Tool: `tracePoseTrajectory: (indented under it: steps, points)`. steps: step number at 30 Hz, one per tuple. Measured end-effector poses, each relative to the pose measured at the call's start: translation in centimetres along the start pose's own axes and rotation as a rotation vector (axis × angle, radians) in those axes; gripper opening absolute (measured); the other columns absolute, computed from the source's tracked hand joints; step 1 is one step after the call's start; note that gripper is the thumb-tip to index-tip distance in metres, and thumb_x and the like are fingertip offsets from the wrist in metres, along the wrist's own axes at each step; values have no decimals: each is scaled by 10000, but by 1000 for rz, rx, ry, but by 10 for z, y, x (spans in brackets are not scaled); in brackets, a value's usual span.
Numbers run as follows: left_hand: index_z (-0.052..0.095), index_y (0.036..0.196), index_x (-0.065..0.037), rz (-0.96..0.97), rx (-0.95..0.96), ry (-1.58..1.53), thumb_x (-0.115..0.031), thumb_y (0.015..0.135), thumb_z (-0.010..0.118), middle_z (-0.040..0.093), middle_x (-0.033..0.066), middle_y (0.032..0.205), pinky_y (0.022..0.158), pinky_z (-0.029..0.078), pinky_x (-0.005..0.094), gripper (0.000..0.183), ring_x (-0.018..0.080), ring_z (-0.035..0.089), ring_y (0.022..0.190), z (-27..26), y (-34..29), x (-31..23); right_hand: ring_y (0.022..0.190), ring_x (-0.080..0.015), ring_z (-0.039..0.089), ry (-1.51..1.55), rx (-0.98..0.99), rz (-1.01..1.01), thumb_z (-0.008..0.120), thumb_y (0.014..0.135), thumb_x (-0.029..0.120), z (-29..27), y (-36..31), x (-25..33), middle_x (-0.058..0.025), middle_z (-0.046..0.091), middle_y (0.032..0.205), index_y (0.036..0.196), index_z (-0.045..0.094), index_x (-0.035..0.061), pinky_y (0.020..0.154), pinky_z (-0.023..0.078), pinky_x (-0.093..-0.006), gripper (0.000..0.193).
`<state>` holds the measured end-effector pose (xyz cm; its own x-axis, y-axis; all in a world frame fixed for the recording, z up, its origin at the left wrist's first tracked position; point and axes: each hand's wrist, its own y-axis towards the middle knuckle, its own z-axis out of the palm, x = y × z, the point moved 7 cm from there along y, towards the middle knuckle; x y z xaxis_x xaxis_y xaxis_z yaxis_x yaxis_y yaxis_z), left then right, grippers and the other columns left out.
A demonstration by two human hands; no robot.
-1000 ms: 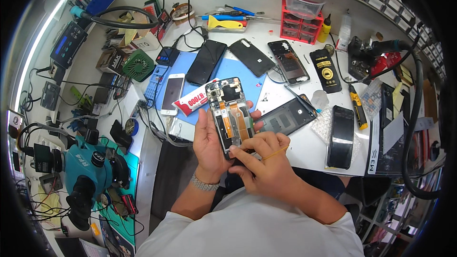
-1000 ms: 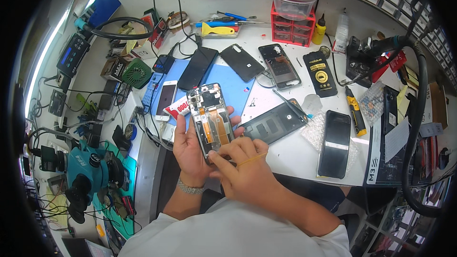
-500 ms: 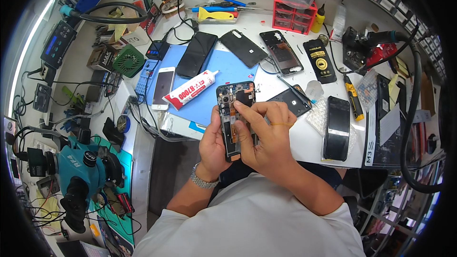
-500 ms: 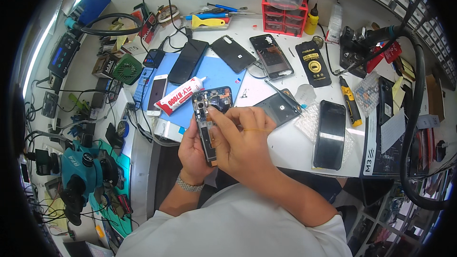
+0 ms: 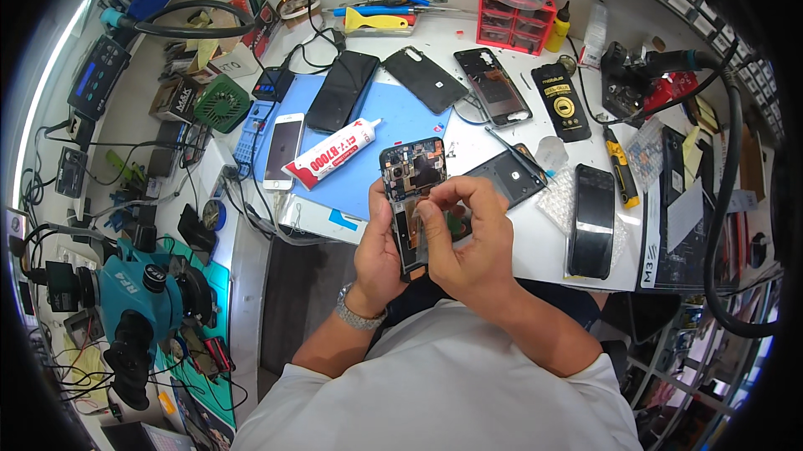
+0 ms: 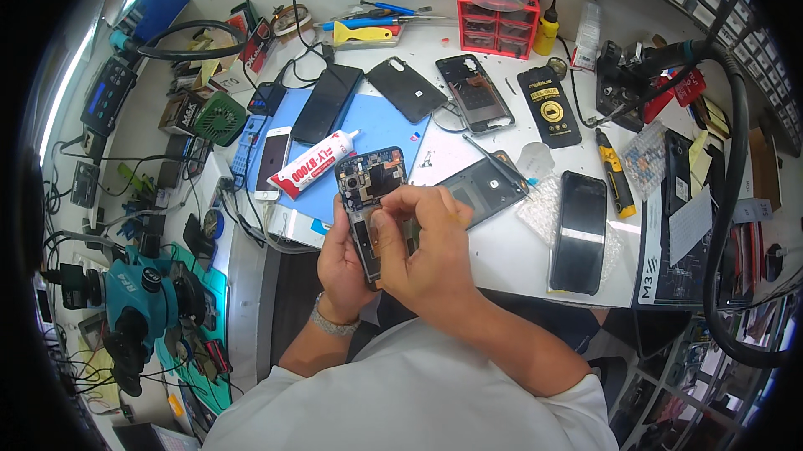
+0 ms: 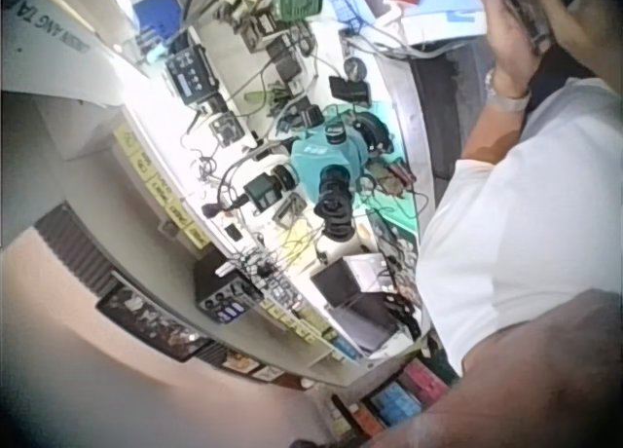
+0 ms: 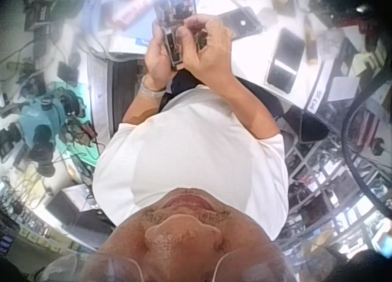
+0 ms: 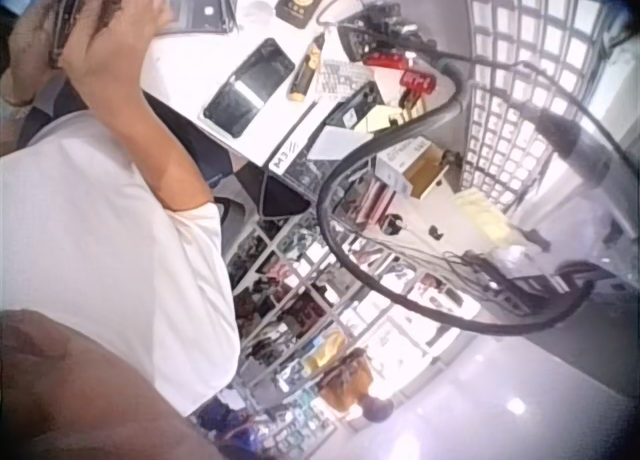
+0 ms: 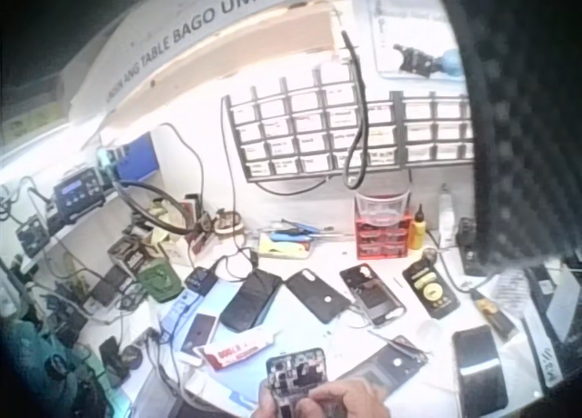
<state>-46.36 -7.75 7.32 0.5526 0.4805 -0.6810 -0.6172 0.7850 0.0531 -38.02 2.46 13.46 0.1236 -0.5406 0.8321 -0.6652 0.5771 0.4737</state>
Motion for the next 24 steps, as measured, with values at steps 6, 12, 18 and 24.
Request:
tracePoseTrajectory:
  steps: [6, 12, 18, 24]
  points:
    - [244, 1658, -77, 72, -21, 258, -359, 1229, 275, 533, 155, 1561, 1219, 453, 411, 515, 214, 562, 1421, 0, -2, 2, 931, -224, 653, -48, -13, -68, 802, 931, 54, 1, 2, 3, -45, 746, 1014, 1117, 746, 81, 917, 388, -393, 196]
    - [236, 1669, -65, 95, -4, 283, -367, 1229, 280, 528, 149, 1565, 1245, 410, 397, 535, 207, 535, 1441, 1, -2, 1, 931, -236, 635, -87, -79, -189, 822, 867, 50, 1, -2, 4, -35, 749, 1030, 1096, 765, 91, 916, 363, -416, 240]
    - [243, 1667, -66, 110, 9, 269, -358, 1232, 259, 528, 157, 1567, 1239, 417, 393, 524, 215, 540, 1442, 5, 0, 0, 926, -227, 672, -105, -79, -209, 846, 835, 6, -3, 0, 12, -47, 764, 995, 1068, 808, 79, 887, 380, -373, 247]
    - [256, 1660, -66, 115, 2, 255, -358, 1233, 247, 530, 152, 1555, 1232, 422, 392, 517, 212, 542, 1429, 8, 1, -1, 915, -212, 681, -151, -82, -232, 859, 830, 3, -4, 1, 14, -43, 767, 975, 1061, 832, 77, 875, 381, -358, 244]
